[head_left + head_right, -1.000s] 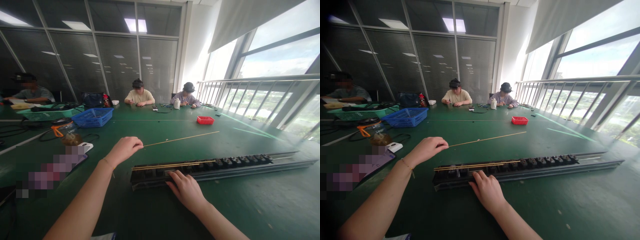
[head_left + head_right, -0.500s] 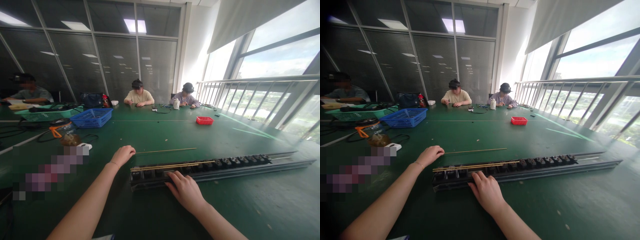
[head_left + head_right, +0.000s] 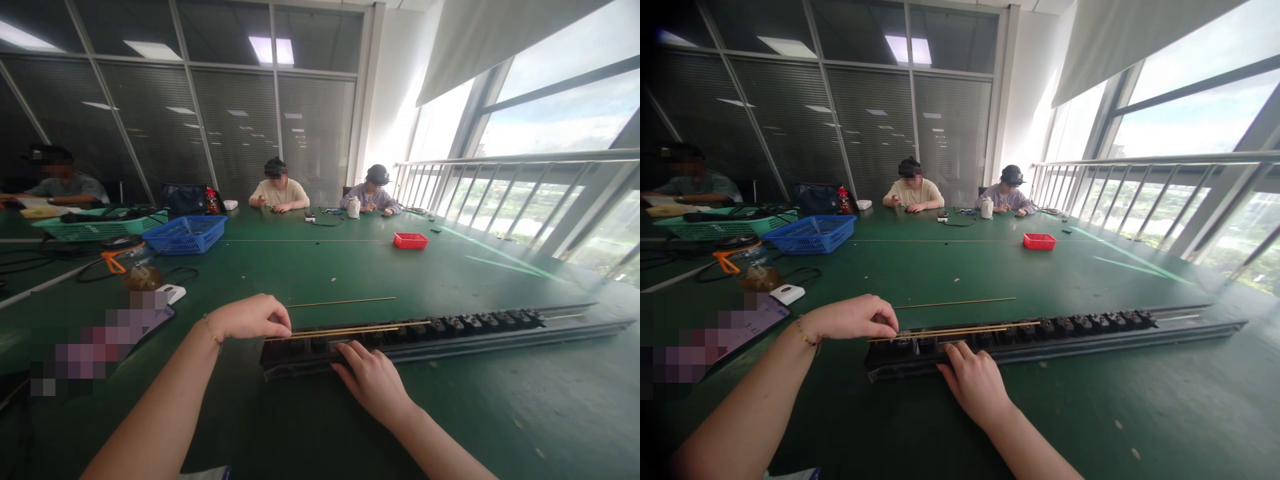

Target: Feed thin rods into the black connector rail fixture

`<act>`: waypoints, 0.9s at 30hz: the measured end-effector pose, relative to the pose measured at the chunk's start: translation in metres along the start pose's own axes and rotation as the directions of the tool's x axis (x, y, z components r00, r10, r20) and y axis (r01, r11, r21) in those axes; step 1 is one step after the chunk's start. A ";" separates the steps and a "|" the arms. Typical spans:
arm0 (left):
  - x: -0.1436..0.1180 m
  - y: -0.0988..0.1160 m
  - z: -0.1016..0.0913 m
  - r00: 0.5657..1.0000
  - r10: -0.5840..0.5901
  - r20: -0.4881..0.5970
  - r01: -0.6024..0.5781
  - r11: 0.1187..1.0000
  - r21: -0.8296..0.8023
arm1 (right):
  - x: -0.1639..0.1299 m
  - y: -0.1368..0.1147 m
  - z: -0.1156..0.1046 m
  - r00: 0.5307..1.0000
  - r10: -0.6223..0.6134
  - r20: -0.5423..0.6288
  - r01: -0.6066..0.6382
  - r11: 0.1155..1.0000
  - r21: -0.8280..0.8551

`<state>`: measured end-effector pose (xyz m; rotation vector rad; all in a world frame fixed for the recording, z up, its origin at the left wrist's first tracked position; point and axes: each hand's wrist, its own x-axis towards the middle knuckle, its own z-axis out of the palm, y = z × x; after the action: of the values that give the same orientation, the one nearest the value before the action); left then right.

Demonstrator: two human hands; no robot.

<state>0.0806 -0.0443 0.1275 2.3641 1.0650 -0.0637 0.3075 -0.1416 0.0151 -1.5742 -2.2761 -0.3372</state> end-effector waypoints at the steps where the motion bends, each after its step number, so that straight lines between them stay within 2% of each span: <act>1: 0.000 0.001 0.001 1.000 -0.002 0.010 0.002 1.000 0.012 | 0.000 0.000 0.000 1.000 -0.002 -0.004 0.002 1.000 -0.001; 8: 0.003 -0.002 0.004 1.000 0.004 -0.024 -0.003 0.999 0.046 | -0.001 0.001 0.001 1.000 -0.011 -0.013 0.011 1.000 -0.009; 13: 0.000 0.007 0.006 1.000 -0.002 -0.029 0.004 0.998 0.070 | -0.001 0.000 0.000 1.000 -0.008 -0.004 0.008 1.000 -0.007; 17: -0.001 0.014 0.008 0.999 0.017 -0.047 -0.010 0.989 0.148 | -0.001 0.000 0.000 1.000 -0.007 0.004 0.007 1.000 0.000; 22: -0.003 0.017 0.005 0.976 0.053 -0.211 -0.002 0.972 0.234 | 0.000 0.000 -0.001 1.000 -0.004 0.011 0.004 1.000 0.000; 27: 0.000 0.003 -0.004 0.910 0.001 -0.415 0.136 0.944 0.301 | 0.001 0.000 -0.001 1.000 -0.008 -0.002 0.008 1.000 0.001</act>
<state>0.0817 -0.0442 0.1318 2.7098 1.4291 0.2674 0.3072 -0.1416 0.0165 -1.5641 -2.2817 -0.3391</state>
